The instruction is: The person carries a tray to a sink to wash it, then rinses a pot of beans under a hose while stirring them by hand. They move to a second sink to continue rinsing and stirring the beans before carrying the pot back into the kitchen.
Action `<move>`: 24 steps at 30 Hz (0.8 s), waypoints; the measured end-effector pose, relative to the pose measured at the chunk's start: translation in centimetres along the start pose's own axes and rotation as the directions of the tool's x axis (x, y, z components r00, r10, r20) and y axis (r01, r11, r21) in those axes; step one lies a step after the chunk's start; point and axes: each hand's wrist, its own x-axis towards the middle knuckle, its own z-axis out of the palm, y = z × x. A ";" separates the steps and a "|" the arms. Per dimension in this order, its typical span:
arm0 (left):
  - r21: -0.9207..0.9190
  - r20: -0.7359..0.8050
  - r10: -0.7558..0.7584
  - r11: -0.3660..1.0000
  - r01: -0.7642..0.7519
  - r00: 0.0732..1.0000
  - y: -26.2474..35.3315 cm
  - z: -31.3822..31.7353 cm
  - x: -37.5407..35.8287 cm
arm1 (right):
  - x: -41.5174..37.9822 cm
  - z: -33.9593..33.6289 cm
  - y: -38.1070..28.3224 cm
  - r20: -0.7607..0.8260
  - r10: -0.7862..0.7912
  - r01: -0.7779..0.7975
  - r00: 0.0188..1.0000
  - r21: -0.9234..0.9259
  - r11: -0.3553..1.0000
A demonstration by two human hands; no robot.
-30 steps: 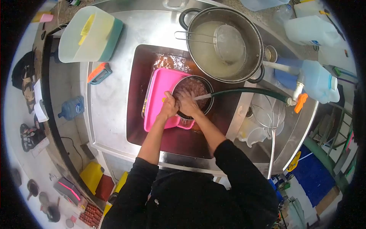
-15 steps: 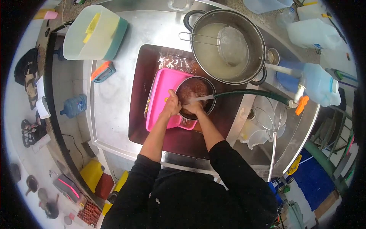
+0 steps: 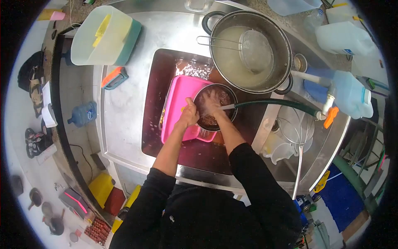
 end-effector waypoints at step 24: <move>0.032 0.014 -0.047 0.998 0.046 0.999 1.7 -0.2 0.3 | 1.0 8.6 8.3 0.046 0.131 -0.138 0.990 0.436 0.889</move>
